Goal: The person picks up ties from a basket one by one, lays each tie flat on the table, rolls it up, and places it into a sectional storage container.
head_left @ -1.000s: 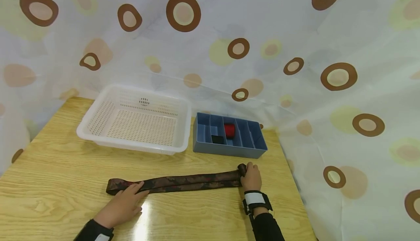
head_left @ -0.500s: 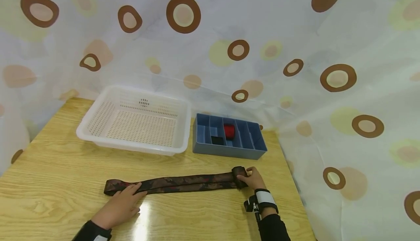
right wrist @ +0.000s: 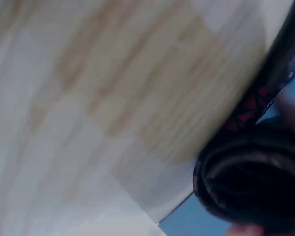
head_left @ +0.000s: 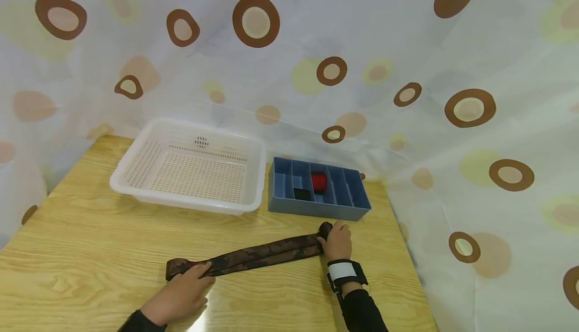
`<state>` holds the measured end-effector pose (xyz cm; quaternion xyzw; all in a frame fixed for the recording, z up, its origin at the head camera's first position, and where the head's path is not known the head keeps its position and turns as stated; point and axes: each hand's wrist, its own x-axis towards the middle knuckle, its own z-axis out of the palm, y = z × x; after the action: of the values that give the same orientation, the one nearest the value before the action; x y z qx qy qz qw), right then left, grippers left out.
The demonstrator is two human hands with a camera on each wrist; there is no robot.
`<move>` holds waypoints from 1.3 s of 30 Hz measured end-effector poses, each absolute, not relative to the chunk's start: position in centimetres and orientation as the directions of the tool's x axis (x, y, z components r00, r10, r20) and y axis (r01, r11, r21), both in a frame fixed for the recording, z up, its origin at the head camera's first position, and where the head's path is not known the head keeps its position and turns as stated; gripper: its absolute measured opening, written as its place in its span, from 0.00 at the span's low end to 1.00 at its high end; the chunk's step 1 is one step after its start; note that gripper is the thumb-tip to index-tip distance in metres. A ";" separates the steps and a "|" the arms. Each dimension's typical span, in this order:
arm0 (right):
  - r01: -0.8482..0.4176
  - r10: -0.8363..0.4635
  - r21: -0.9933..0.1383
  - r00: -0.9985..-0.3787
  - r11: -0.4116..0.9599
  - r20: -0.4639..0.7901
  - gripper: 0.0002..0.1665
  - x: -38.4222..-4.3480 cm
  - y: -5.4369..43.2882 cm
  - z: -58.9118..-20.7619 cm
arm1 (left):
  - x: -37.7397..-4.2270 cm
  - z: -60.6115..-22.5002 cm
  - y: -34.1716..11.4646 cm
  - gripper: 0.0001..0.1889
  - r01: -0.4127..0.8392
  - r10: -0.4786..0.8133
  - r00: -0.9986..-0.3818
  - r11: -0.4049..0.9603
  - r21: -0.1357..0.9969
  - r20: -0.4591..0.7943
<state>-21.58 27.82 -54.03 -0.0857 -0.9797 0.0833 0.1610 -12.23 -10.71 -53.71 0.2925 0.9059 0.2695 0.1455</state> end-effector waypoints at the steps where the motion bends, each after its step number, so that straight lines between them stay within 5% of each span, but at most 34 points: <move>1: 0.113 0.168 -0.184 -0.933 0.976 0.317 0.32 -21.5 27.7 -54.0 | -12.2 -53.7 -10.7 0.22 0.448 0.604 -0.789 0.686 0.573 -0.107; 9: 0.018 0.059 -0.497 -0.996 0.868 0.067 0.09 -21.7 28.7 -52.5 | -12.1 -53.2 -11.2 0.21 0.435 0.593 -0.798 0.691 0.577 -0.108; 13: 0.147 0.097 -0.598 -0.989 0.788 -0.115 0.25 -21.8 29.0 -51.9 | -11.9 -52.9 -11.3 0.20 0.438 0.590 -0.802 0.689 0.578 -0.096; 16: 0.245 0.169 -0.548 -0.968 0.800 -0.187 0.38 -21.9 28.5 -52.1 | -11.8 -52.8 -11.3 0.19 0.456 0.602 -0.794 0.680 0.574 -0.083; 19: 0.268 0.215 -0.464 -0.962 0.844 -0.166 0.41 -22.2 27.3 -52.5 | -11.6 -52.8 -11.1 0.17 0.467 0.626 -0.775 0.660 0.588 -0.085; 26: 0.163 0.207 -0.242 -0.964 0.957 0.167 0.39 -22.3 23.5 -53.5 | -11.1 -52.9 -9.6 0.18 0.514 0.667 -0.736 0.666 0.541 -0.121; 29: 0.118 0.151 -0.186 -0.973 0.975 0.177 0.41 -22.2 22.7 -53.5 | -11.0 -52.9 -9.4 0.17 0.501 0.659 -0.740 0.675 0.542 -0.135; 35: 0.085 -0.004 -0.482 -0.984 0.872 -0.181 0.35 -22.4 22.8 -51.8 | -11.0 -52.4 -9.6 0.16 0.504 0.657 -0.742 0.676 0.537 -0.130; 39: 0.082 -0.086 -0.585 -0.963 0.807 -0.255 0.35 -22.6 23.4 -51.0 | -11.1 -52.1 -9.5 0.16 0.527 0.664 -0.737 0.680 0.509 -0.125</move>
<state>-22.65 23.43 -50.99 0.0009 -0.9409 0.3105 -0.1356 -11.13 -9.49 -52.15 0.3295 0.9039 0.2265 0.1516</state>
